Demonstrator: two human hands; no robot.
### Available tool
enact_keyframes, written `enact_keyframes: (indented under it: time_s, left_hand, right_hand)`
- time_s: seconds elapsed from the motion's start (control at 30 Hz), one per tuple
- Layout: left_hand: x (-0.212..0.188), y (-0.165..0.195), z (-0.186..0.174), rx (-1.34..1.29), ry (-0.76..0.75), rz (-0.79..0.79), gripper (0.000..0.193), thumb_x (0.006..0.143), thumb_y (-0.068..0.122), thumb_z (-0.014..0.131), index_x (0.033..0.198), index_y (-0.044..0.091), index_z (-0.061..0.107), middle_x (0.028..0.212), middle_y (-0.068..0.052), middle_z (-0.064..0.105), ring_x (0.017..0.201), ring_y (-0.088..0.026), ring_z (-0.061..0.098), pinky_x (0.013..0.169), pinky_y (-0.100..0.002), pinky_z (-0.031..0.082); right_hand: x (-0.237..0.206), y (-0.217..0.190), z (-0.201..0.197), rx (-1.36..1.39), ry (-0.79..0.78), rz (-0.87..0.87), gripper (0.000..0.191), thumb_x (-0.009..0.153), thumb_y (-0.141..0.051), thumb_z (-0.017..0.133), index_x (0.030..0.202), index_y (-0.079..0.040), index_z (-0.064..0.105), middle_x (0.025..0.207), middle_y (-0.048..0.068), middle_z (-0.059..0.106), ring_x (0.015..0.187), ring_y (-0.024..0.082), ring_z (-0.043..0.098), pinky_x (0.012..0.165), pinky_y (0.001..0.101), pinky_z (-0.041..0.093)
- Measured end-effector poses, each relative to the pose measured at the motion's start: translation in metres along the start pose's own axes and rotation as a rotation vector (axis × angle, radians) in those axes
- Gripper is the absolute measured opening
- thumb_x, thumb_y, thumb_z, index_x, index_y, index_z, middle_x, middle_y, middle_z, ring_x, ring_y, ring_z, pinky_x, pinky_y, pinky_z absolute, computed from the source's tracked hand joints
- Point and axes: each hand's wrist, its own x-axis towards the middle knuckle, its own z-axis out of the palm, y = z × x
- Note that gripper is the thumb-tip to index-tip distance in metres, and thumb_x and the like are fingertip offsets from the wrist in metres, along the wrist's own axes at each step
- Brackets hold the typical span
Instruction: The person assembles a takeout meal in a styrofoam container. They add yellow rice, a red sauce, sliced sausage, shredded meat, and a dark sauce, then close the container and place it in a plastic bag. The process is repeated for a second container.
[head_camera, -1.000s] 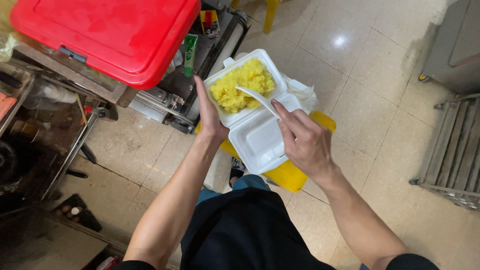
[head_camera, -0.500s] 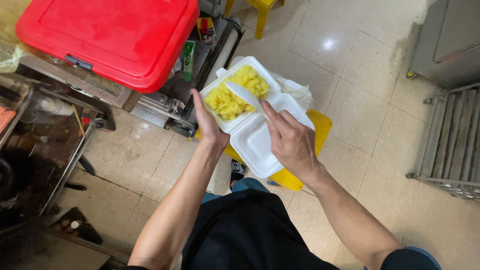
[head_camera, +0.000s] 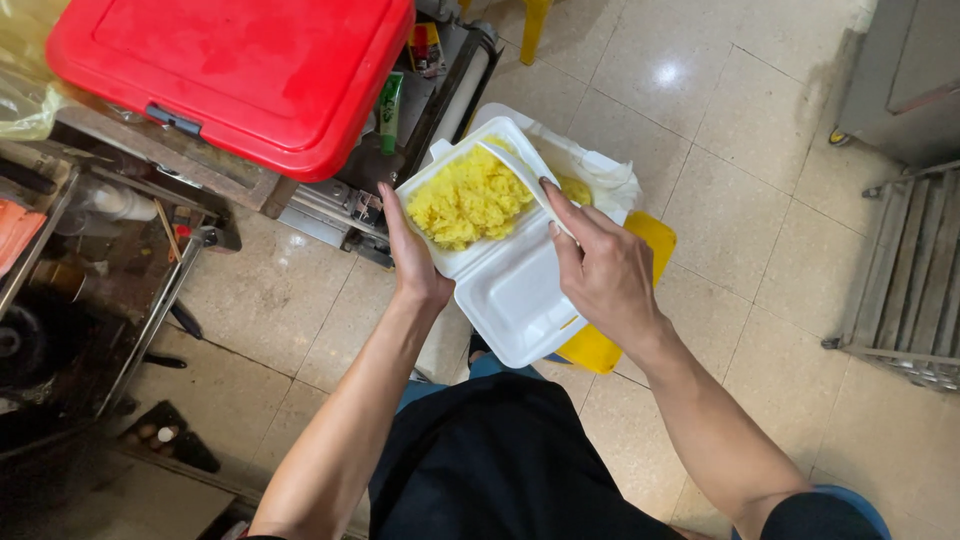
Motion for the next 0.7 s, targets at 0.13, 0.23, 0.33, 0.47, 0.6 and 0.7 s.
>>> enact_keyframes:
  time_s: [0.13,0.23,0.33,0.47,0.6,0.7]
  left_hand:
    - [0.004,-0.008,0.0,-0.068,-0.04,0.046,0.084,0.098,0.072,0.039,0.145,0.004,0.05,0.141,-0.017,0.059,0.126,-0.03,0.062,0.108,-0.046,0.052]
    - [0.006,-0.012,-0.001,-0.079,0.043,0.054,0.081,0.097,0.071,0.039,0.145,0.007,0.05,0.141,-0.014,0.06,0.125,-0.029,0.062,0.106,-0.046,0.051]
    - [0.008,-0.014,-0.008,-0.072,0.03,0.035,0.084,0.097,0.072,0.038,0.144,0.004,0.05,0.141,-0.017,0.06,0.125,-0.031,0.062,0.107,-0.047,0.052]
    - [0.007,-0.002,-0.034,-0.046,0.115,0.012,0.087,0.095,0.073,0.036,0.143,0.002,0.052,0.141,-0.02,0.061,0.128,-0.033,0.062,0.108,-0.049,0.052]
    - [-0.02,0.015,-0.065,0.05,0.147,0.096,0.088,0.095,0.071,0.038,0.143,-0.001,0.052,0.143,-0.023,0.062,0.13,-0.035,0.063,0.112,-0.049,0.051]
    - [-0.041,0.03,-0.075,-0.012,0.211,0.104,0.087,0.096,0.07,0.039,0.146,0.0,0.05,0.146,-0.02,0.059,0.131,-0.034,0.06,0.113,-0.049,0.049]
  right_hand:
    - [0.001,-0.022,0.012,0.027,-0.138,-0.103,0.05,0.095,-0.007,0.061,0.145,-0.011,0.06,0.088,0.012,0.071,0.07,0.03,0.07,0.063,0.0405,0.055]
    - [0.004,-0.028,0.023,-0.023,-0.203,-0.111,0.052,0.093,-0.006,0.061,0.145,-0.01,0.06,0.086,0.012,0.071,0.068,0.033,0.068,0.061,0.0423,0.055]
    - [0.003,-0.01,0.021,0.079,-0.186,-0.1,0.047,0.095,-0.007,0.061,0.142,-0.007,0.061,0.085,0.01,0.069,0.064,0.028,0.067,0.058,0.0394,0.054]
    - [0.008,0.072,0.02,0.284,-0.121,0.207,0.017,0.103,-0.012,0.062,0.113,-0.001,0.07,0.08,0.006,0.069,0.064,0.018,0.067,0.055,0.0325,0.051]
    - [0.034,0.188,0.093,0.1,-0.211,0.412,0.03,0.097,-0.025,0.064,0.118,-0.006,0.073,0.085,0.019,0.073,0.073,0.03,0.071,0.07,0.0433,0.054]
    - [0.038,0.241,0.16,-0.024,-0.309,0.272,0.032,0.095,-0.031,0.068,0.118,-0.009,0.075,0.097,0.022,0.073,0.09,0.04,0.068,0.079,0.0482,0.053]
